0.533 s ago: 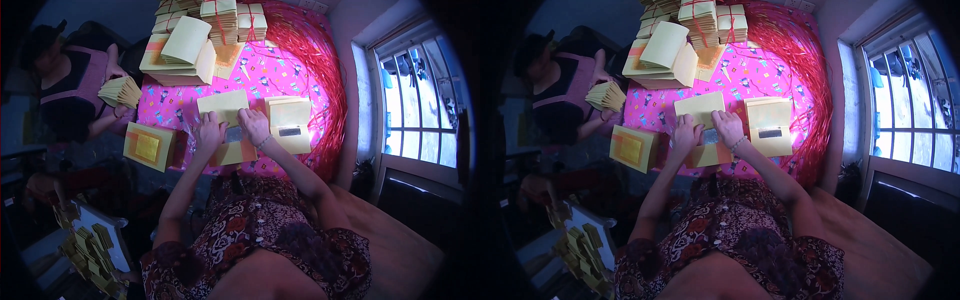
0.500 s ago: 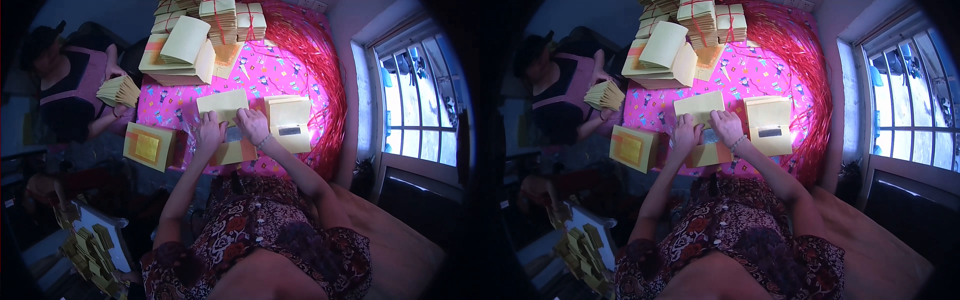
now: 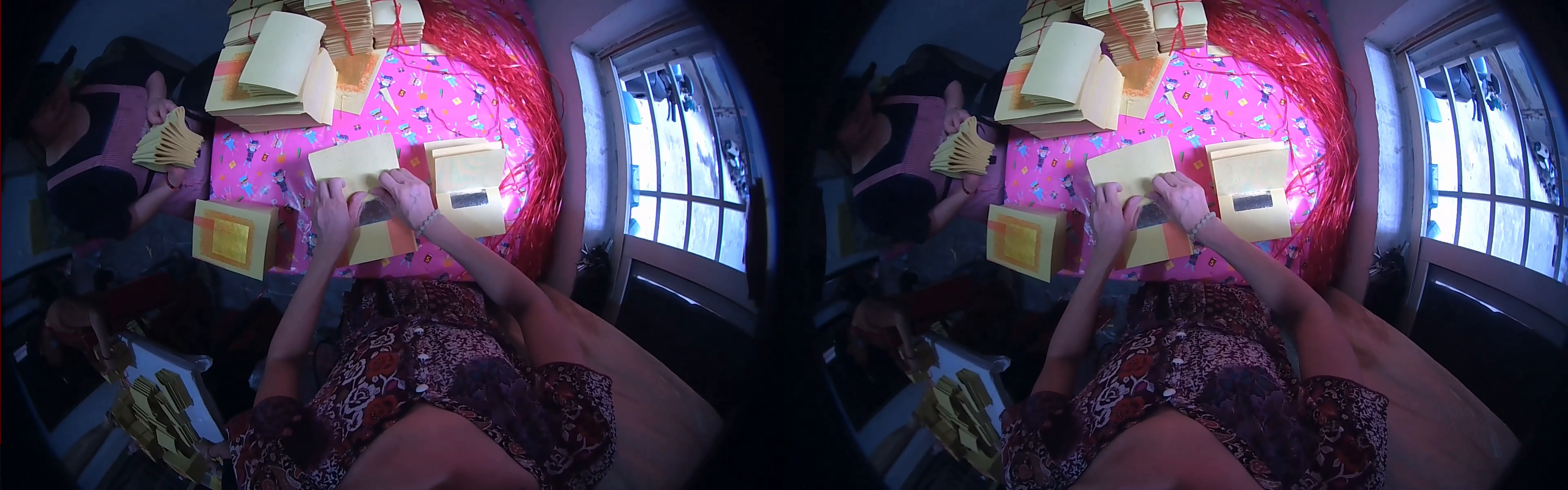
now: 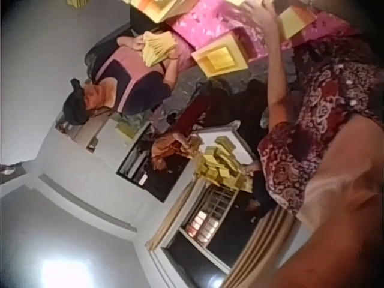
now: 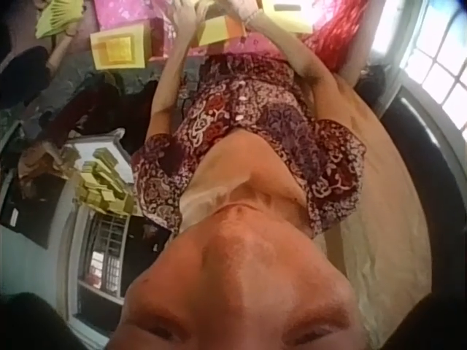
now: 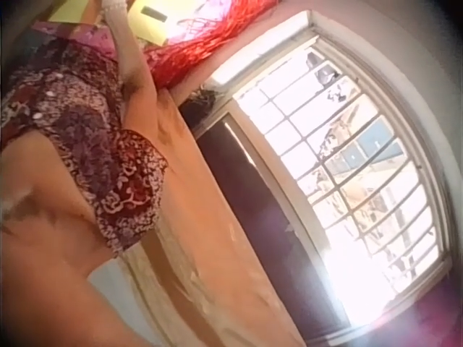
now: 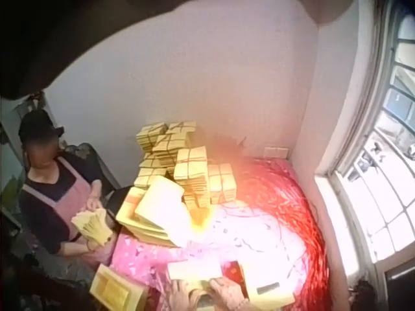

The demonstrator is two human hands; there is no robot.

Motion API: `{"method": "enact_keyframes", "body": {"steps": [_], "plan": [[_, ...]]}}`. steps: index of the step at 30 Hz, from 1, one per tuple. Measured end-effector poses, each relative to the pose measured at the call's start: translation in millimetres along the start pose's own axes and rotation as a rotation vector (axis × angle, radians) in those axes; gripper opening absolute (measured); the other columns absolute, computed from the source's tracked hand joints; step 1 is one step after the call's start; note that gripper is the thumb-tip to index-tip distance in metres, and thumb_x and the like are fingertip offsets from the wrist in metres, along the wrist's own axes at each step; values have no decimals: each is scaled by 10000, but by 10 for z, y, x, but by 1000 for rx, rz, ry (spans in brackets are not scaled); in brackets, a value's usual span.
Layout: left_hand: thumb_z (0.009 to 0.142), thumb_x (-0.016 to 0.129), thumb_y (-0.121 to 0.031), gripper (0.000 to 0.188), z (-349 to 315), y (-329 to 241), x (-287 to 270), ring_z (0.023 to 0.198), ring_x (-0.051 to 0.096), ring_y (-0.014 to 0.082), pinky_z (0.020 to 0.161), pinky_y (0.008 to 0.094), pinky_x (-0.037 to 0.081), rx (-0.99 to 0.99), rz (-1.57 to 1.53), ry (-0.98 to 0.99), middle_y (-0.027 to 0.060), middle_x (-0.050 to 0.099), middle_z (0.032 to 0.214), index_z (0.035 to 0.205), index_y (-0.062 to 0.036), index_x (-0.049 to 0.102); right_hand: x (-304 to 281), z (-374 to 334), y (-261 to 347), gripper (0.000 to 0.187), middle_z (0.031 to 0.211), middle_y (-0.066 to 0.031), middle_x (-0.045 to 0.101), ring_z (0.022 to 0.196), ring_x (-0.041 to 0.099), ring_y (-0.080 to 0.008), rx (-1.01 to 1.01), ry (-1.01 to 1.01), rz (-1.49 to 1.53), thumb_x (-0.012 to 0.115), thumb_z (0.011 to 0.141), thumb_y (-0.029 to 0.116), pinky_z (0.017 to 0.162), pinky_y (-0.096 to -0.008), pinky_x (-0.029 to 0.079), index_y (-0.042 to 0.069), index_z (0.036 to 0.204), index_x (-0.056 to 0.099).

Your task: Tying stacks of yellow joss paper with red string into bundles.

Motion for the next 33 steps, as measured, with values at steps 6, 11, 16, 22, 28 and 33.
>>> {"method": "enact_keyframes", "body": {"steps": [6, 11, 16, 22, 28, 33], "plan": [[802, 682, -320, 393, -12, 62, -12, 885, 549, 371, 733, 449, 451, 19, -98, -48, 155, 518, 945, 1011, -49, 488, -44, 27, -7, 270, 829, -73, 584, 846, 605, -251, -23, 63, 41, 675, 791, 249, 712, -354, 502, 84, 921, 506], [787, 708, -296, 396, 29, 62, -51, 864, 549, 340, 711, 446, 452, 49, -136, -72, 136, 525, 945, 1012, -54, 490, -46, 67, -40, 335, 869, -88, 597, 902, 602, -267, 36, 164, 61, 681, 791, 274, 750, -363, 499, 84, 995, 496], [795, 716, -264, 294, 119, 184, -139, 639, 543, 196, 554, 331, 444, -69, -254, 77, 56, 516, 709, 889, -51, 538, -56, 105, 40, 333, 967, -90, 543, 905, 595, -265, -80, 267, -67, 671, 798, 287, 733, -353, 505, 89, 1001, 496], [789, 727, -297, 342, 134, 450, -231, 606, 554, 223, 557, 369, 442, -264, -435, -113, 66, 559, 699, 906, -41, 534, -41, 88, 122, 127, 930, -37, 489, 865, 546, -168, -526, 132, -389, 543, 825, 215, 695, -317, 488, 107, 891, 548], [779, 724, -405, 473, 87, 467, -304, 668, 611, 278, 616, 396, 466, -435, -272, -77, 158, 605, 815, 945, -21, 504, -105, 178, 135, 81, 910, -10, 471, 852, 511, -145, -570, 48, -359, 535, 797, 206, 691, -298, 444, 138, 834, 558], [923, 557, -140, 286, 161, 482, -101, 742, 656, 197, 524, 266, 548, -560, -1103, 23, 147, 620, 956, 1121, 10, 413, -247, 206, 146, 177, 976, -37, 484, 949, 497, -223, -423, -17, -184, 630, 759, 272, 740, -357, 439, 144, 869, 579]]}}
Point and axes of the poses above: each hand's wrist, its own z-axis towards the middle knuckle, its own x-axis out of the palm, y = z × x, the point moved 4 cm from there along z, towards the middle knuckle
